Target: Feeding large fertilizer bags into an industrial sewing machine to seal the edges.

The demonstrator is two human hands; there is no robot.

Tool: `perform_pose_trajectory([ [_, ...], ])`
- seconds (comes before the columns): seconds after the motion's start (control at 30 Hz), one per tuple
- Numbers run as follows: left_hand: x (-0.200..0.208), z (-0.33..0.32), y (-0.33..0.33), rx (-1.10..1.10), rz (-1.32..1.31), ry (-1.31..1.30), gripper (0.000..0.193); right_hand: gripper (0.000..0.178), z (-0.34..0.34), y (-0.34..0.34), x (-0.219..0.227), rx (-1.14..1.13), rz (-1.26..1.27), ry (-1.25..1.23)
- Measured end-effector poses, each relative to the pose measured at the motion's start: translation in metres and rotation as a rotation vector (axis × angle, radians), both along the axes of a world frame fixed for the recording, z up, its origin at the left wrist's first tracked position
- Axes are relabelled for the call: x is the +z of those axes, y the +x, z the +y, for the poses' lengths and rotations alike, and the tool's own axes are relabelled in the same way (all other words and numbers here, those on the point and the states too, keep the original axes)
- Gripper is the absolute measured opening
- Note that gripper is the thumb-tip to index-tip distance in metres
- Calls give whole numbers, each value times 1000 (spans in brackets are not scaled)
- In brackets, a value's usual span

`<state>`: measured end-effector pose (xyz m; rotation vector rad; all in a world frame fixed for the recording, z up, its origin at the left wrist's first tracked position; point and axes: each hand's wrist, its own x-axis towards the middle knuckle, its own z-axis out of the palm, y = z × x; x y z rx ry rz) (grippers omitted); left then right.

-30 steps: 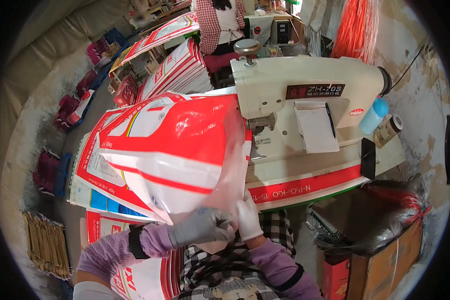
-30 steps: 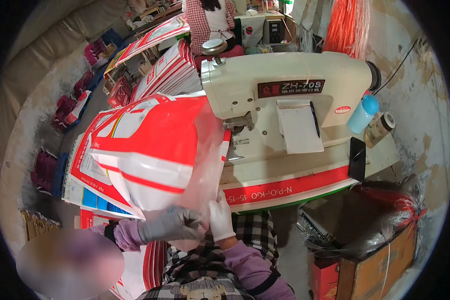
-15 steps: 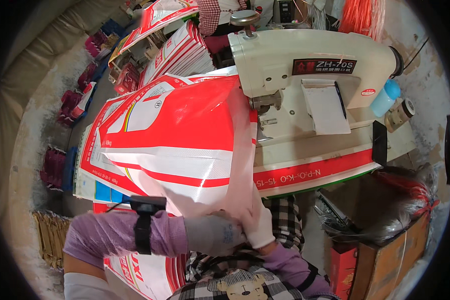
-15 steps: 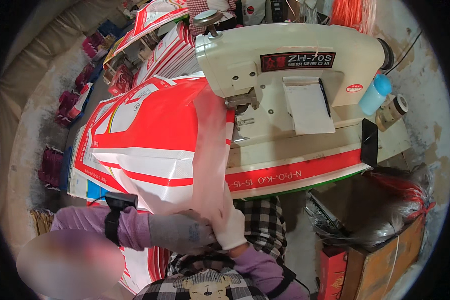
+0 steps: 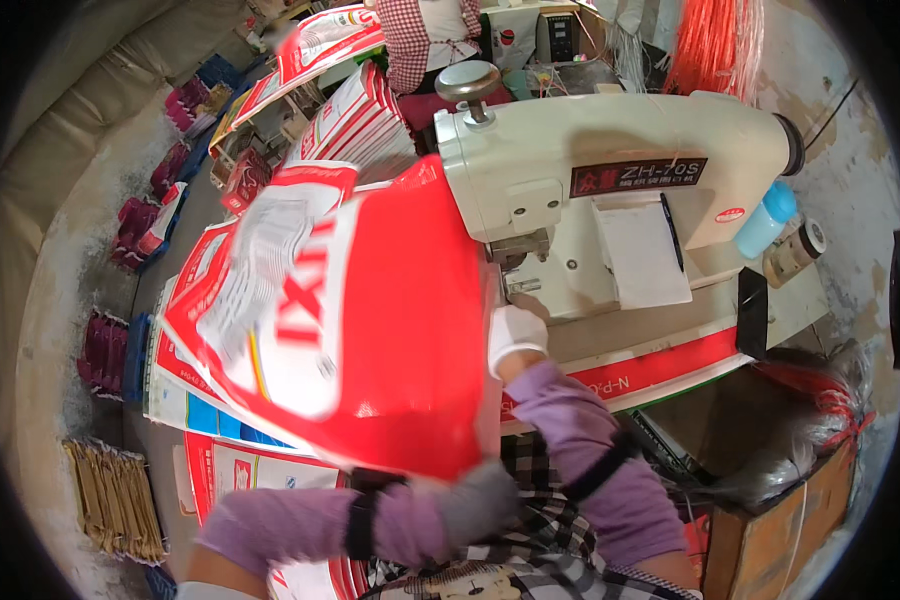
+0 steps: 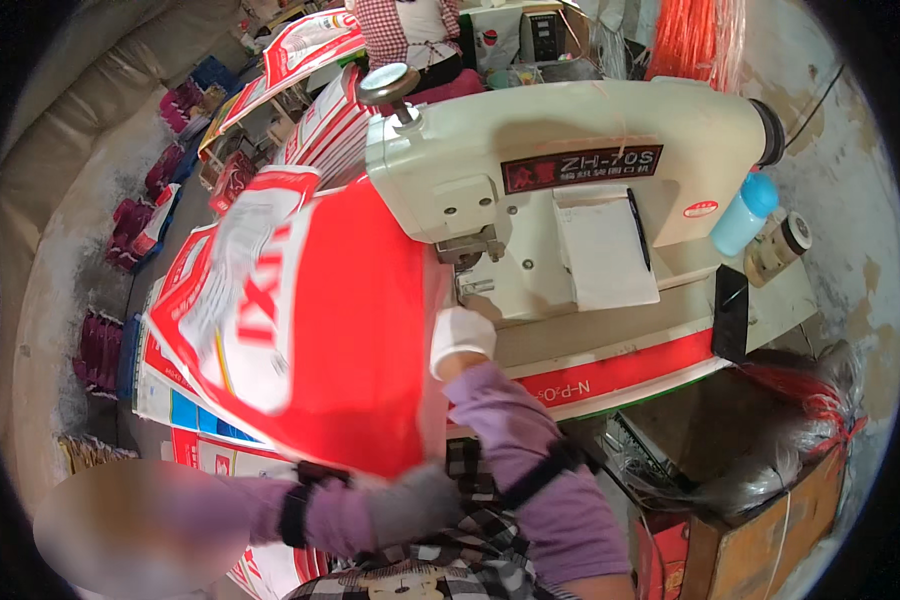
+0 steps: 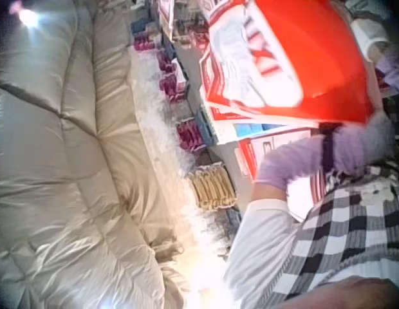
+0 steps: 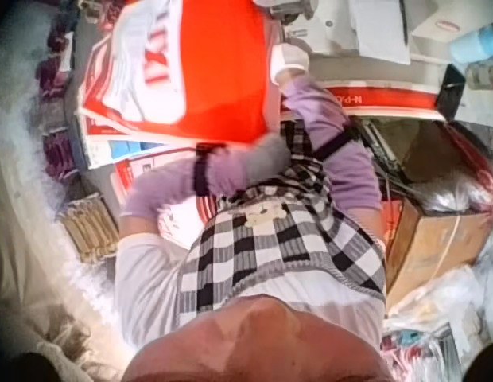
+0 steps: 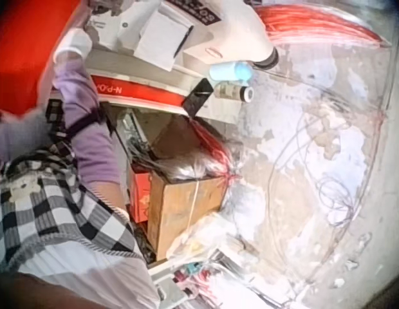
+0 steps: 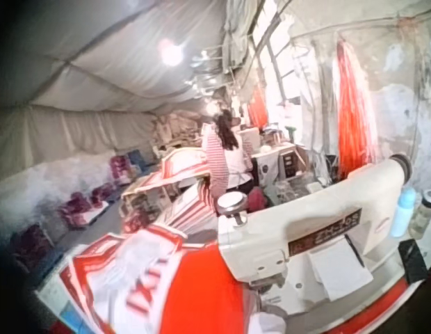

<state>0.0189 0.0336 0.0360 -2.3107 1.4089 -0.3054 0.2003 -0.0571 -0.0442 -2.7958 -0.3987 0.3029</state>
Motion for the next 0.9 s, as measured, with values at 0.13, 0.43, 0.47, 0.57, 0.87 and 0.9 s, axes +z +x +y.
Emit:
perform_pose_trajectory([
  [0.13, 89, -14, 51, 136, 493, -88, 25, 30, -1, -7, -1, -102, 123, 145],
  [0.43, 37, -15, 0, 56, 864, -443, 10, 83, -9, -96, -17, -36, 152, 341],
  [0.47, 44, -24, 6, 47, 856, -161, 11, 85, -23, -119, 6, -49, 110, 261],
  [0.57, 61, 6, 57, 91, 483, 192, 12, 89, -27, -138, 14, -43, 150, 236],
  [0.87, 101, 58, 56, 336, 909, -80, 22, 54, 10, 0, -24, -99, -115, 82],
  [0.9, 104, 74, 47, 471, 836, -243, 28, 54, 14, 2, -23, -93, -110, 97],
])
